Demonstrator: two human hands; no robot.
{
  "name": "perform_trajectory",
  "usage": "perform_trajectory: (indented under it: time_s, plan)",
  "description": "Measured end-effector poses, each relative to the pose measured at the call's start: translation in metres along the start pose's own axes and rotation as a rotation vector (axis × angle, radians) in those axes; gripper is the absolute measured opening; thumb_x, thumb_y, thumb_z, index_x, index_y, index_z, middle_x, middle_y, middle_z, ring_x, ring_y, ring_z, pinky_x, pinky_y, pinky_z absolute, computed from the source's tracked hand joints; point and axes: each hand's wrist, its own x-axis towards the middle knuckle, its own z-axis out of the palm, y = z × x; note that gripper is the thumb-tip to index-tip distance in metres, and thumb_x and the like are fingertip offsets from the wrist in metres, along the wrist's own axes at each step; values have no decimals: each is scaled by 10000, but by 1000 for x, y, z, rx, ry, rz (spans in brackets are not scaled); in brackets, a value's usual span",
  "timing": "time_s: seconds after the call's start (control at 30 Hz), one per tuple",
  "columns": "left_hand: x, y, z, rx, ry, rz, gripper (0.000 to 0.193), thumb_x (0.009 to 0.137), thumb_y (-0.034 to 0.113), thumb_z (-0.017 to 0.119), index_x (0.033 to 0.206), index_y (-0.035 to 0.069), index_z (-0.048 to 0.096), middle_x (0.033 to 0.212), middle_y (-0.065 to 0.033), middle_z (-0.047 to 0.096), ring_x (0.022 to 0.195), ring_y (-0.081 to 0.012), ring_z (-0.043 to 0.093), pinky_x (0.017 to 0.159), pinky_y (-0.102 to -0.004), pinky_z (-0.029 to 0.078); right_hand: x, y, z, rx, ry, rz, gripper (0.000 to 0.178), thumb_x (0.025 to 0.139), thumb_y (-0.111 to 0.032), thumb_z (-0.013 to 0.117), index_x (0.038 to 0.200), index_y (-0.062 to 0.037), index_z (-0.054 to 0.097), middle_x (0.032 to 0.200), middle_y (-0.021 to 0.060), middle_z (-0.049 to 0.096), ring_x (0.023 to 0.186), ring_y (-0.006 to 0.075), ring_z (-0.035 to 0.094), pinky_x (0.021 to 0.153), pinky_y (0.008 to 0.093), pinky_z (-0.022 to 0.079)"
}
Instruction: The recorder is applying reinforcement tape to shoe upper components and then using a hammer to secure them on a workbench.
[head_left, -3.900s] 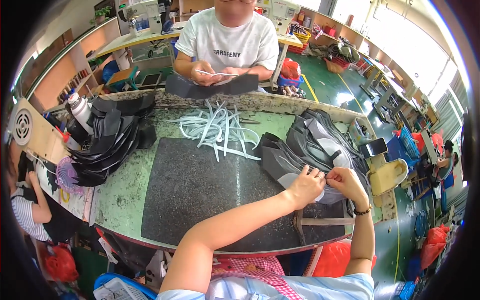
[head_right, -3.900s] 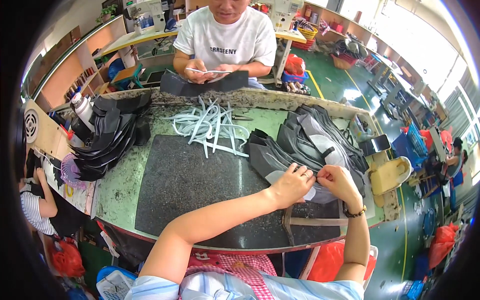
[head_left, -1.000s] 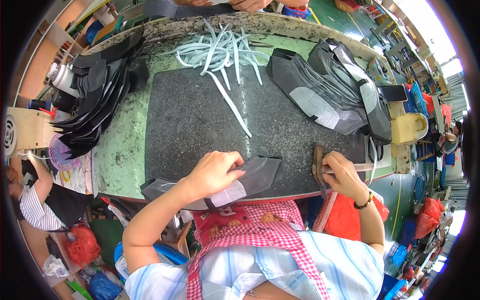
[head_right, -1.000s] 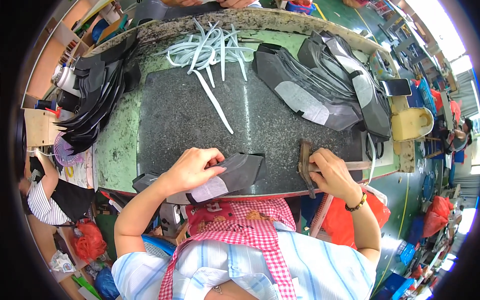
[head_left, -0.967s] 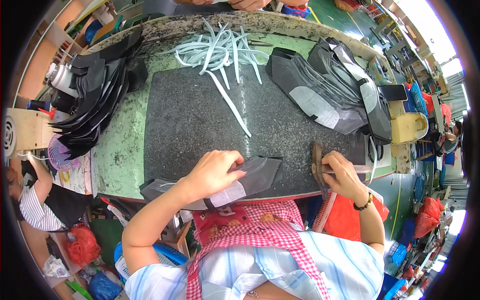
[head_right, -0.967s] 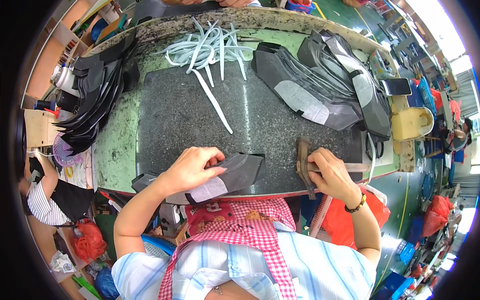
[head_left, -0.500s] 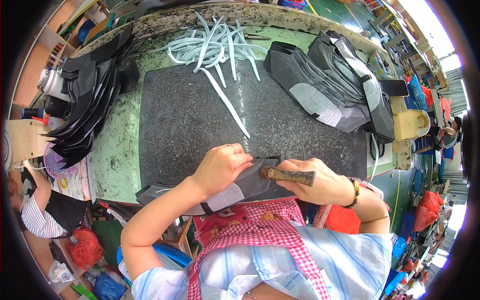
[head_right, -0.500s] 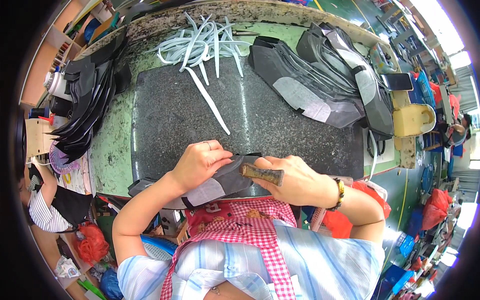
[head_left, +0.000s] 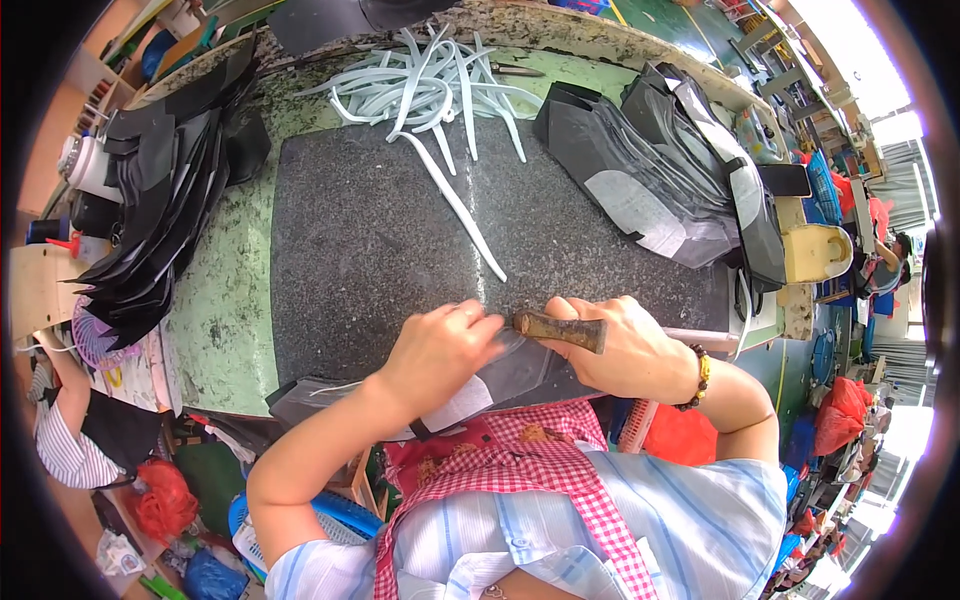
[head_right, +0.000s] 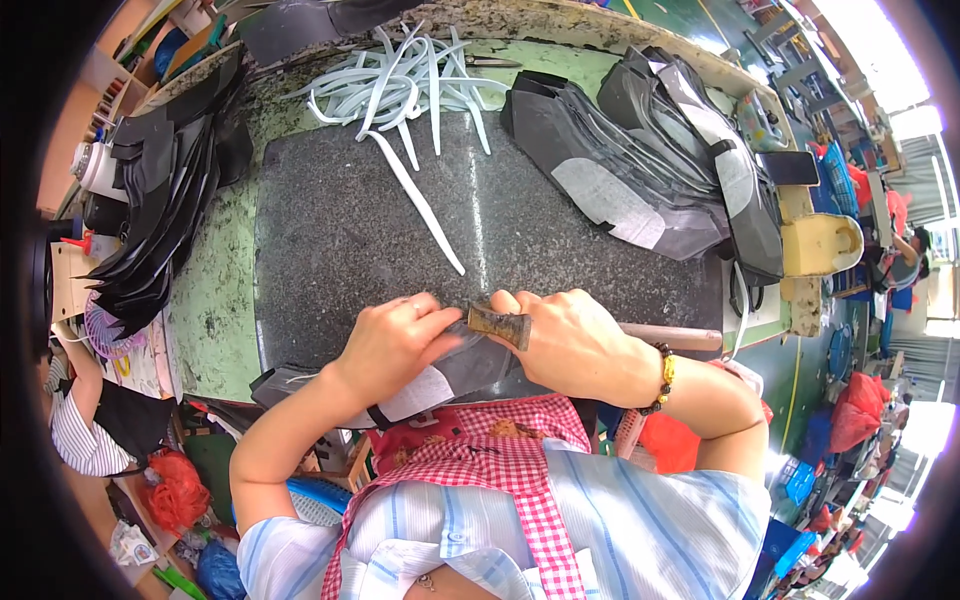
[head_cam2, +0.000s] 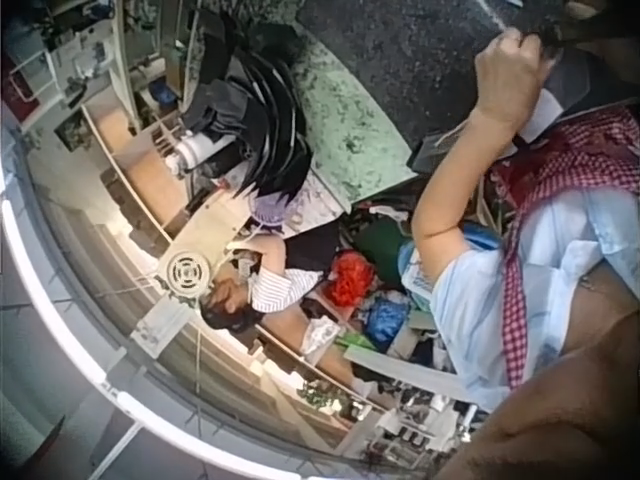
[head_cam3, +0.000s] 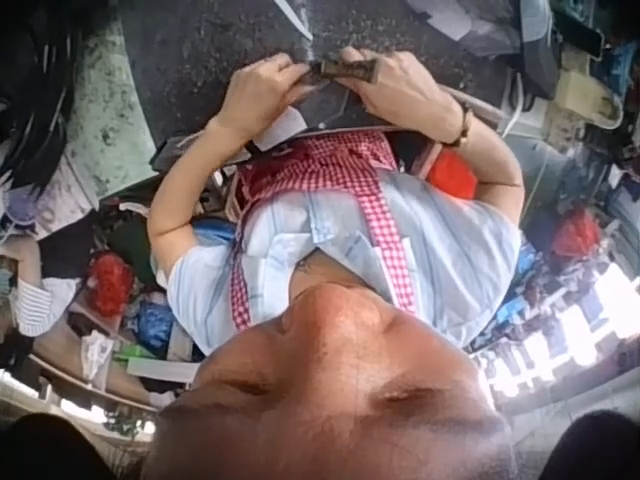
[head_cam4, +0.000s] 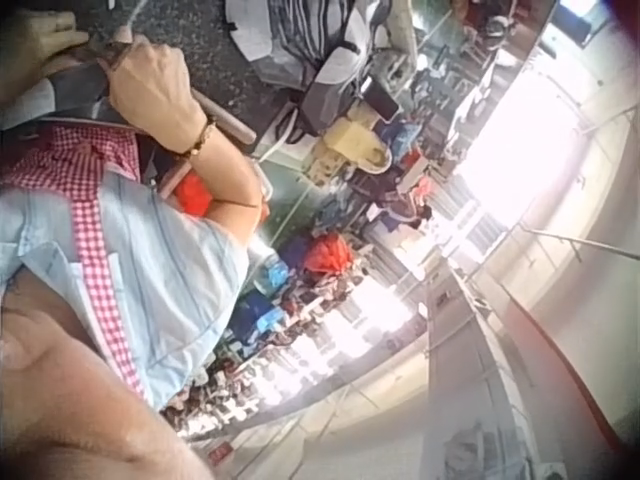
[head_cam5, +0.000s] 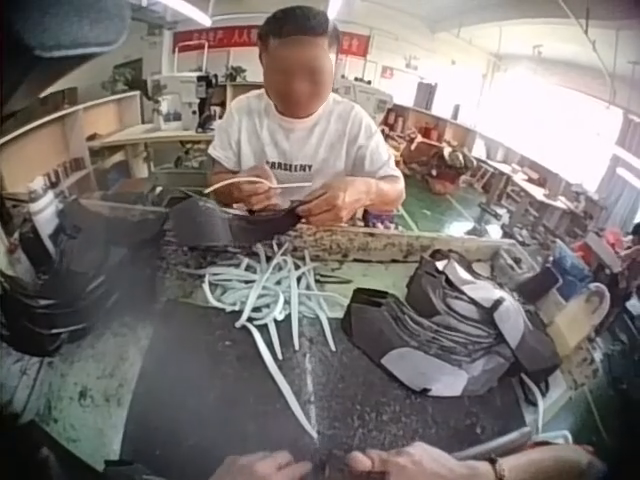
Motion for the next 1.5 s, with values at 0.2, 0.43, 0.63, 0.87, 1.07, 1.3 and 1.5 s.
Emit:
perform_trajectory:
  time_s: [0.2, 0.43, 0.63, 0.87, 1.07, 1.3, 1.5]
  plan:
    - [-31, 23, 4, 39, 34, -76, 372, 795, 127, 709, 1133, -12, 636, 991, -120, 611, 900, -293, 600, 777, -396, 509, 4, 11, 2, 113, 134, -78, 160, 935, -184, 566, 1045, -69, 572, 797, 125, 595, 634, 334, 635, 549, 442, 508]
    - [-33, 43, 14, 514, -23, 12, 367, 829, 131, 639, 1168, -9, 623, 1049, -104, 584, 927, -251, 554, 797, -369, 484, 6, 9, 7, 148, 108, -5, 174, 918, -136, 587, 1082, -86, 620, 838, 113, 558, 673, 329, 627, 556, 409, 511]
    - [-44, 22, -1, 24, 6, -100, 380, 755, 114, 609, 1108, -22, 634, 1050, -109, 585, 971, -267, 574, 828, -379, 483, 3, -13, 21, 81, 43, 19, 238, 894, -143, 584, 1121, -74, 578, 807, 162, 604, 620, 337, 643, 529, 452, 523]
    - [-52, 14, -2, 55, 118, -79, 291, 762, 87, 616, 1039, 11, 659, 984, -89, 626, 914, -266, 608, 783, -374, 513, 7, -26, 23, 141, 43, -60, 333, 892, -124, 557, 1223, -125, 591, 853, 115, 585, 682, 304, 655, 548, 428, 540]
    - [-65, 21, -1, 169, 103, -59, 165, 802, 51, 660, 964, 25, 675, 951, -91, 622, 882, -287, 604, 756, -387, 507, 17, -24, 14, 63, 37, -201, 384, 858, -97, 581, 1242, -103, 578, 945, 100, 570, 770, 263, 666, 575, 393, 540]
    - [-42, 15, 30, -96, 381, -162, 80, 826, 47, 655, 888, 2, 632, 902, -112, 605, 821, -314, 591, 756, -405, 487, 15, -3, 15, 145, 251, -70, 260, 876, -75, 619, 1135, -78, 640, 893, 109, 595, 644, 333, 619, 554, 395, 508]
    - [-16, 11, -1, -214, 147, -289, 310, 783, 148, 748, 1063, 28, 687, 883, -148, 669, 787, -328, 676, 698, -397, 545, -13, 16, 15, -58, 127, 7, 258, 879, -59, 625, 1134, -93, 639, 856, 102, 536, 624, 301, 604, 530, 386, 488]
